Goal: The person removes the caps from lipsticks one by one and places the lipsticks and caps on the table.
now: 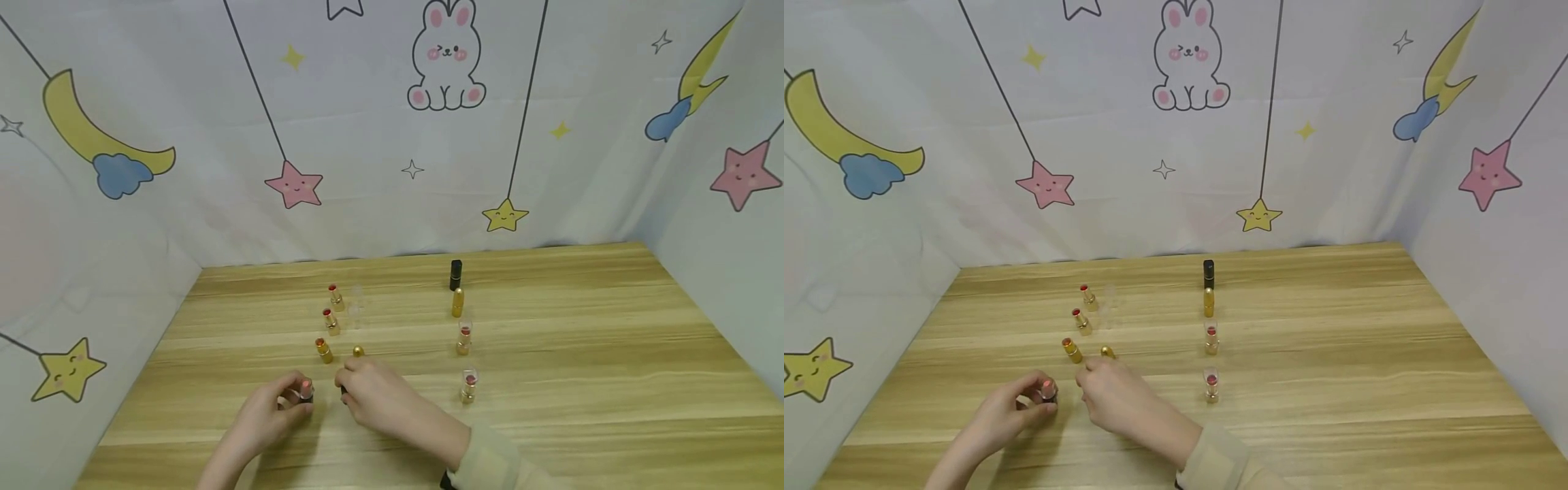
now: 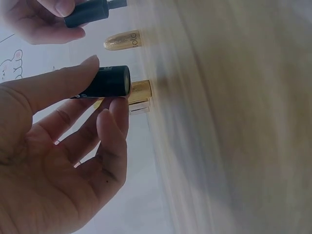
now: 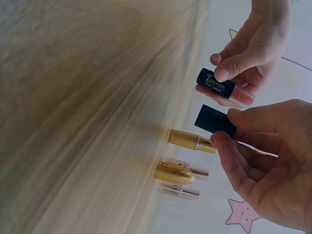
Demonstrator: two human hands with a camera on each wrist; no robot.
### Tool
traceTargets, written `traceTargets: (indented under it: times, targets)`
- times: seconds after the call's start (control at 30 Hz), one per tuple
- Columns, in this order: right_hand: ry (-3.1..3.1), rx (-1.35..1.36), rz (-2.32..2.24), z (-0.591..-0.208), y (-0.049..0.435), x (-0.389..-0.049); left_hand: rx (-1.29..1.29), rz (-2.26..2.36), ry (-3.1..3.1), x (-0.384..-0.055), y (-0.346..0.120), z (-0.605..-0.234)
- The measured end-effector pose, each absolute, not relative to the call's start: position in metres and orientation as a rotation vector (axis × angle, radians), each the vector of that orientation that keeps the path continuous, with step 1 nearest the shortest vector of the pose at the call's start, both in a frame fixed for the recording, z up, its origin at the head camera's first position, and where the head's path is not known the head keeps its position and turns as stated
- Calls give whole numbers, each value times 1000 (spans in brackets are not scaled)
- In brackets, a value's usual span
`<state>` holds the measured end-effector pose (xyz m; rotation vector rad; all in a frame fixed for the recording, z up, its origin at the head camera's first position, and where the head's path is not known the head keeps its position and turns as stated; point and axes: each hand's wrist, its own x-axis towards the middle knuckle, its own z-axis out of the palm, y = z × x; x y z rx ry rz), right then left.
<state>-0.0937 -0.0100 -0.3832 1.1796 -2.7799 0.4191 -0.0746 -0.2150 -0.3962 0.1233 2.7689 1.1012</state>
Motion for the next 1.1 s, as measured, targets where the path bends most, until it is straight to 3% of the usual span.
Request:
traceTargets:
  times: [1.1]
  targets:
    - [-2804, 1162, 324, -392, -20, -97, 193, 938, 2861, -84, -211, -397]
